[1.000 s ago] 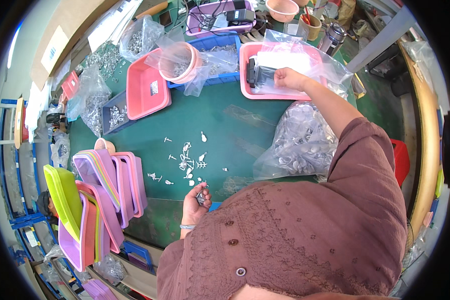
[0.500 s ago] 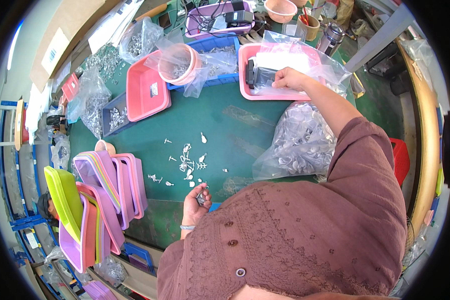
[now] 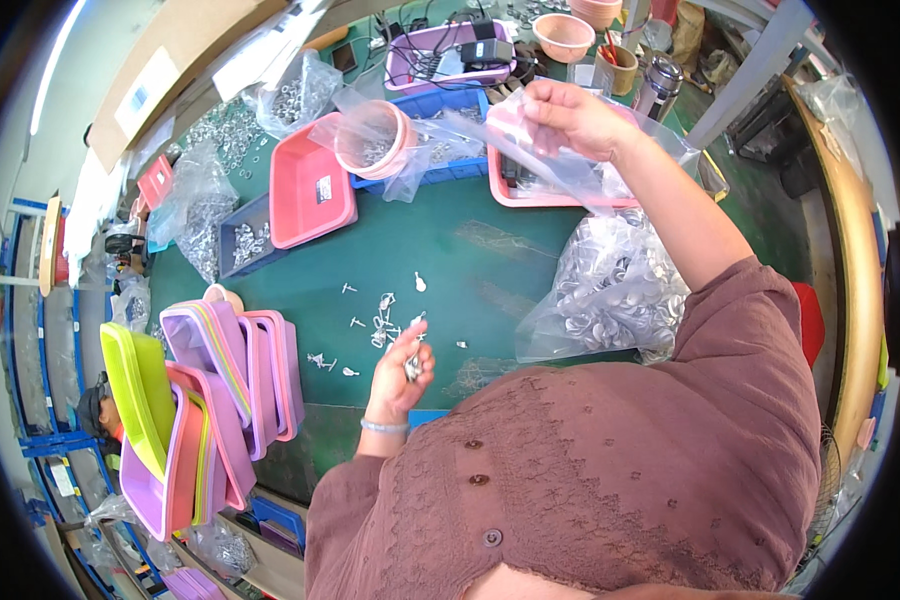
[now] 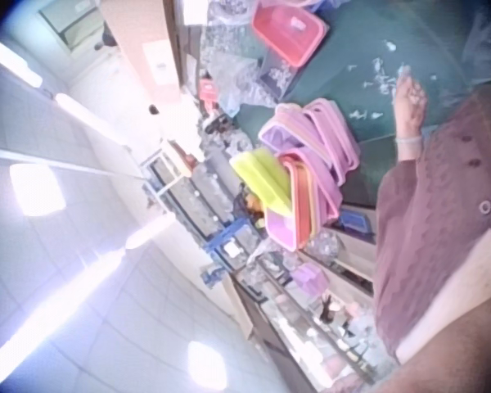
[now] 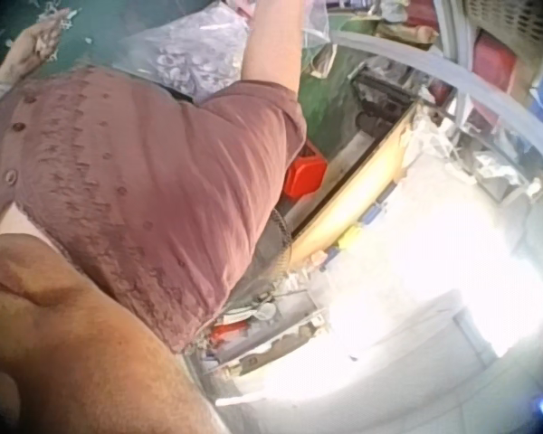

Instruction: The person picks up several white heart-shaped and star-shaped plastic items by hand from a work table, gathers them, and places them into a clear plastic bag.

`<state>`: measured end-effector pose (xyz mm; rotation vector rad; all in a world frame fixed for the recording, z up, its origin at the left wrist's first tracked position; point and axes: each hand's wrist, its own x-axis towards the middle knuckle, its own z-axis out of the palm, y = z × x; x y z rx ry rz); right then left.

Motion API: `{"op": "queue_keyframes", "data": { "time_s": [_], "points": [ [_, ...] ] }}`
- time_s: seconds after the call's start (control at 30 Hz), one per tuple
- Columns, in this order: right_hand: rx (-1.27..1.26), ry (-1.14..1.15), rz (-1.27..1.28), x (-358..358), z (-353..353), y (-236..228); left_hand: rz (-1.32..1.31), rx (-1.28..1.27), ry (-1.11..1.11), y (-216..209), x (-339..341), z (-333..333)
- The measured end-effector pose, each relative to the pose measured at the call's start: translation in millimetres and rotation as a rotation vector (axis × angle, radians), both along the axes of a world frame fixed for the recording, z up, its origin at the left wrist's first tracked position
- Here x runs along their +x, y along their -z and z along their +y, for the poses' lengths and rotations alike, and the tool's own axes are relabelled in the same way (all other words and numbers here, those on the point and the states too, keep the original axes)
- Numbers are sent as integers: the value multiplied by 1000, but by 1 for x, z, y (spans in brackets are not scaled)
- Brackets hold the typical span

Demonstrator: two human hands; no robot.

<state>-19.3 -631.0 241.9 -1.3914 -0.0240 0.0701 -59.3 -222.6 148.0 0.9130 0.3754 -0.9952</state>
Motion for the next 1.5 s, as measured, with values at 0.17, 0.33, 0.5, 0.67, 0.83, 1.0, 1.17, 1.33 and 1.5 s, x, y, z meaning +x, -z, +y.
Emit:
{"op": "queue_keyframes", "data": {
  "time_s": [0.17,0.33,0.5,0.67,0.83,1.0,1.17,1.33,1.5],
  "points": [
    [169,-193,12,-12,91,-15,-178,-320,100,-56,34,-41],
    [39,-313,97,-32,158,-51,-266,-614,349,-91,44,-34],
    [82,-195,9,-44,163,-40,-296,-540,225,-109,34,-7],
    [464,-539,9,-108,183,12,-202,-614,-107,-113,38,18],
    [256,-514,-78,-146,265,16,-107,-432,-338,-99,37,31],
    [59,59,-205,-133,294,8,-88,-317,-424,-101,35,48],
    [311,154,-122,-113,286,-7,-122,-313,-384,-86,40,77],
    [391,112,-173,-109,292,-10,-74,-143,-299,-82,26,95],
    [204,109,-217,-113,299,-10,-238,145,-434,-70,-13,123]
  ]
}}
